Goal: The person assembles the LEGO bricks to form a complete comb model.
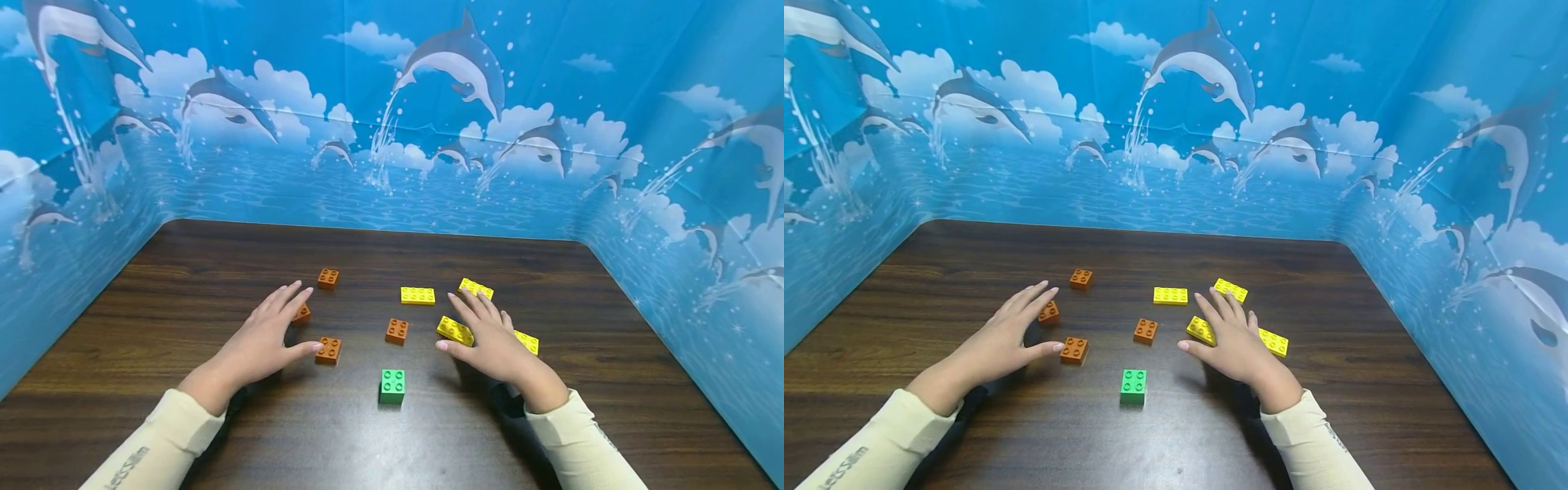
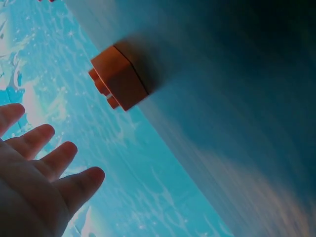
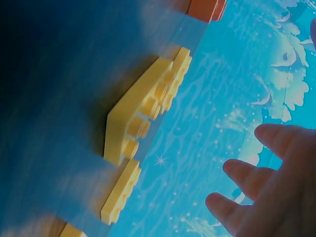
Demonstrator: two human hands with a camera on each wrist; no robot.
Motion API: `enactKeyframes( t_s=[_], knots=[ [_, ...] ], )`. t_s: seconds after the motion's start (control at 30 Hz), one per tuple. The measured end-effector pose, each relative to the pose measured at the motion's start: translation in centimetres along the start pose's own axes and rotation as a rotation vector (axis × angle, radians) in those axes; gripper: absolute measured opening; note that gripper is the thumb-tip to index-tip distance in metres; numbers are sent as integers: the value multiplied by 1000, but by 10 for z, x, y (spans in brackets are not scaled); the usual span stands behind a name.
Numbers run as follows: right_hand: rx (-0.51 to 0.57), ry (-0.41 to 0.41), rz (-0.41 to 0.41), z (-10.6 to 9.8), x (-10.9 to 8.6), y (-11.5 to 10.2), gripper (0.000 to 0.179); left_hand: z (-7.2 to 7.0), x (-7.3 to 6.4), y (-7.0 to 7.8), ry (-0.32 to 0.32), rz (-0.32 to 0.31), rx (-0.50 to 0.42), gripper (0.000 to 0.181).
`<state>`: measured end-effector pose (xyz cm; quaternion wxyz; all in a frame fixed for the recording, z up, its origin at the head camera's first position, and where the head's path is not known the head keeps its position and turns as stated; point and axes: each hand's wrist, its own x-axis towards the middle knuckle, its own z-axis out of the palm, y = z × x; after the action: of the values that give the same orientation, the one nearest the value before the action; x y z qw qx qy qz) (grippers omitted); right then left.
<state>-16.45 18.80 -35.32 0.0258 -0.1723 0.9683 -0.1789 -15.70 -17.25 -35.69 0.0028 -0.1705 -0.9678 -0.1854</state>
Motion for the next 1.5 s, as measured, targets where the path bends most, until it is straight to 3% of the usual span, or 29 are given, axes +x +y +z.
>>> enactKeyframes(
  t_s=[0.47, 0.63, 0.9, 1.23, 1.5],
  knots=[
    [111, -62, -78, 8, -5, -14, 87, 4, 4, 16, -42, 63, -152, 88],
    [181, -105, -87, 8, -8, -20, 84, 6, 5, 17, -94, 76, -186, 86],
    [283, -183, -134, 9, -10, -27, 81, 7, 8, 18, -159, 69, -228, 81],
    [338, -272, -179, 17, -8, -33, 77, 9, 13, 15, -227, 64, -370, 72],
    [362, -320, -217, 20, -7, -39, 74, 10, 16, 15, -270, 15, -447, 68]
  ],
)
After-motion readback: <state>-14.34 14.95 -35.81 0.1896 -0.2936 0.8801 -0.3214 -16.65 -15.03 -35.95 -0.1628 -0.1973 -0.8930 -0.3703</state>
